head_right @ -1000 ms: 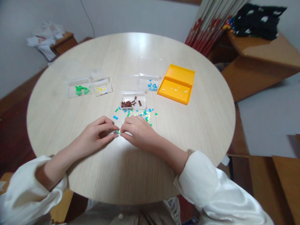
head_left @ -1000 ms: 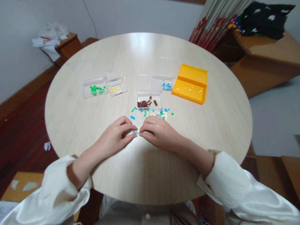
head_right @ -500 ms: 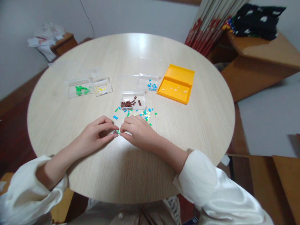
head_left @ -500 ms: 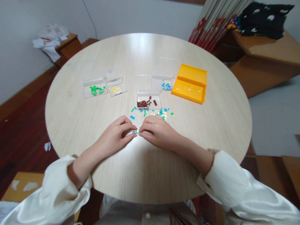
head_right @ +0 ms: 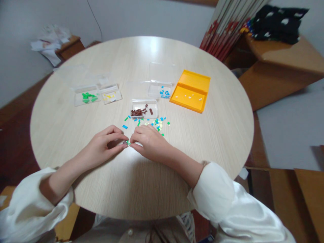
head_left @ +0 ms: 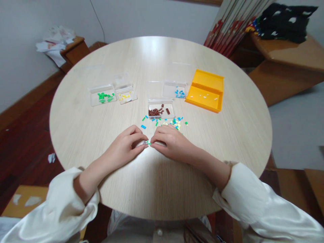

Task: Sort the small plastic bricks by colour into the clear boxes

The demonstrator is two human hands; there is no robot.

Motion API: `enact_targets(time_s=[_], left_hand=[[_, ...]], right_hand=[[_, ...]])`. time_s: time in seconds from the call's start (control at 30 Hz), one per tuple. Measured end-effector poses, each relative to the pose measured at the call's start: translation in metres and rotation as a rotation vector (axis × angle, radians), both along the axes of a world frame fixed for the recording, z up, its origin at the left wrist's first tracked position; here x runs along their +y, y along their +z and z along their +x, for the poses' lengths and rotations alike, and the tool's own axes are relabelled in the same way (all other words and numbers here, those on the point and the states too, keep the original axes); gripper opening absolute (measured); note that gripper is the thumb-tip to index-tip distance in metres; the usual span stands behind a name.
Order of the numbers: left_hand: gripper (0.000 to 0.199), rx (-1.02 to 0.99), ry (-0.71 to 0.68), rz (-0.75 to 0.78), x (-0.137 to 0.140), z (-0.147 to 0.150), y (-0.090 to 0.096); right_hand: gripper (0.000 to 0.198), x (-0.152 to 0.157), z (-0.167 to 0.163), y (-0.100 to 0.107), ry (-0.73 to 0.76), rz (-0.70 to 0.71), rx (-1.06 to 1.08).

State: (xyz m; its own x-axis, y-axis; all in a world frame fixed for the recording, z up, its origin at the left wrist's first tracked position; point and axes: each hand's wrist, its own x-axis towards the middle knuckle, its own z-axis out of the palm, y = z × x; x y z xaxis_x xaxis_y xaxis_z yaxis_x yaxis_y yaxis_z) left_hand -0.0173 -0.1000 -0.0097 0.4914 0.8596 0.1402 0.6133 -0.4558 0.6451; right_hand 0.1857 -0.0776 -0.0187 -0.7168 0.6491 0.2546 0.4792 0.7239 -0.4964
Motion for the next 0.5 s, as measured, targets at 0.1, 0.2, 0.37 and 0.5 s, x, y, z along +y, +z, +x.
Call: enact_targets(time_s=[0.1, 0.2, 0.37, 0.5], left_hand=[[0.012, -0.007, -0.001, 0.002, 0.0, 0.0, 0.0], [0.012, -0.013, -0.001, 0.007, 0.0, 0.001, 0.001], [0.012, -0.016, 0.003, 0.014, 0.0, 0.001, 0.0], [0.013, -0.028, 0.025, -0.009, -0.001, -0.001, 0.002]], right_hand=[[0.016, 0.0, 0.0, 0.0, -0.002, -0.005, 0.0], [0.016, 0.0, -0.001, -0.001, -0.003, -0.001, -0.002], [0.015, -0.001, -0.001, 0.002, 0.001, 0.002, 0.009], [0.013, 0.006, 0.012, 0.015, -0.103, -0.006, 0.061]])
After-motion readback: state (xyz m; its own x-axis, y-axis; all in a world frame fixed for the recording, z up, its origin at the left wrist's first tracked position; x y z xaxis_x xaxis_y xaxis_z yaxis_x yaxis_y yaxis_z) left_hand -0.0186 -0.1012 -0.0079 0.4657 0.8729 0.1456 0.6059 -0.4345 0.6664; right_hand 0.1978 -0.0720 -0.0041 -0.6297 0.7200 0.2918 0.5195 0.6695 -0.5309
